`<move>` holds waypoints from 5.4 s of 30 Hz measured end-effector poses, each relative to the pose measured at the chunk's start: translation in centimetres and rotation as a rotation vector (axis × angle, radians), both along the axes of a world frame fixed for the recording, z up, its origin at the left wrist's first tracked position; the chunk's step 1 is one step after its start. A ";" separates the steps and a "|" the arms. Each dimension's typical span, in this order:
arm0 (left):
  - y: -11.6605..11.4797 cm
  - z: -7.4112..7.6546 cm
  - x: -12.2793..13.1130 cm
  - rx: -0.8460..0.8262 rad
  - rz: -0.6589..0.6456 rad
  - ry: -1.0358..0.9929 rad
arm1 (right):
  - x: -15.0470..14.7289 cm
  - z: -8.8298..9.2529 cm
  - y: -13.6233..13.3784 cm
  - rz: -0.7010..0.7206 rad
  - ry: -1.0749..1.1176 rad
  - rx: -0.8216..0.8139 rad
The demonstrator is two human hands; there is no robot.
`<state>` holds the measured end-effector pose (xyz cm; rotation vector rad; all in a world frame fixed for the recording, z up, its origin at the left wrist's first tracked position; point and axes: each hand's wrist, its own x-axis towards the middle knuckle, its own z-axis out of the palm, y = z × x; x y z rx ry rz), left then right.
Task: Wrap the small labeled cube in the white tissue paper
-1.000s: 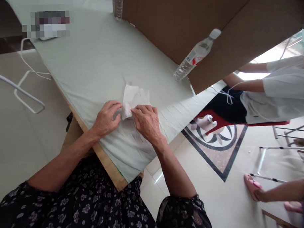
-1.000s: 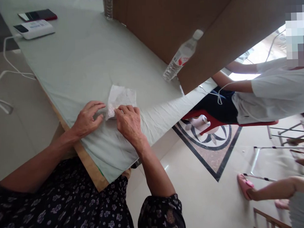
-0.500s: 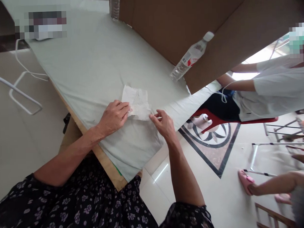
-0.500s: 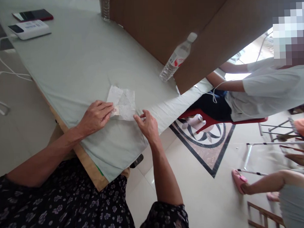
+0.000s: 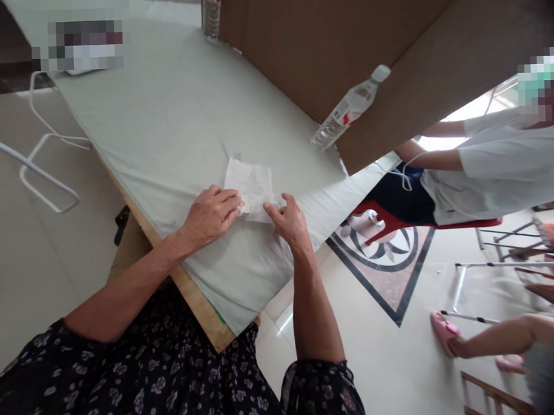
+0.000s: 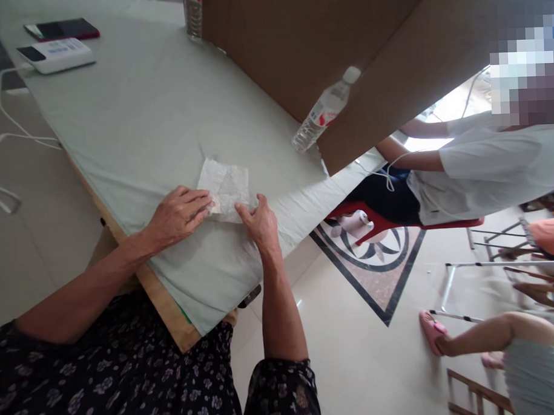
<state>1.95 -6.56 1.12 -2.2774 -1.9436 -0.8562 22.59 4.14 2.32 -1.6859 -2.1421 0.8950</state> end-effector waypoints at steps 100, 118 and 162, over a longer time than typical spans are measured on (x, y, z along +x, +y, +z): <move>1.0 -1.4 -3.3 -0.128 -0.157 -0.376 | -2.1 -3.6 -0.4 0.627 0.511 0.375; 1.4 -0.2 0.4 -0.165 0.194 -0.678 | -3.4 -0.9 -1.6 0.367 0.593 -0.158; 0.7 -2.1 -0.7 -0.056 0.061 -0.739 | -2.5 -1.9 -1.9 0.105 0.568 0.250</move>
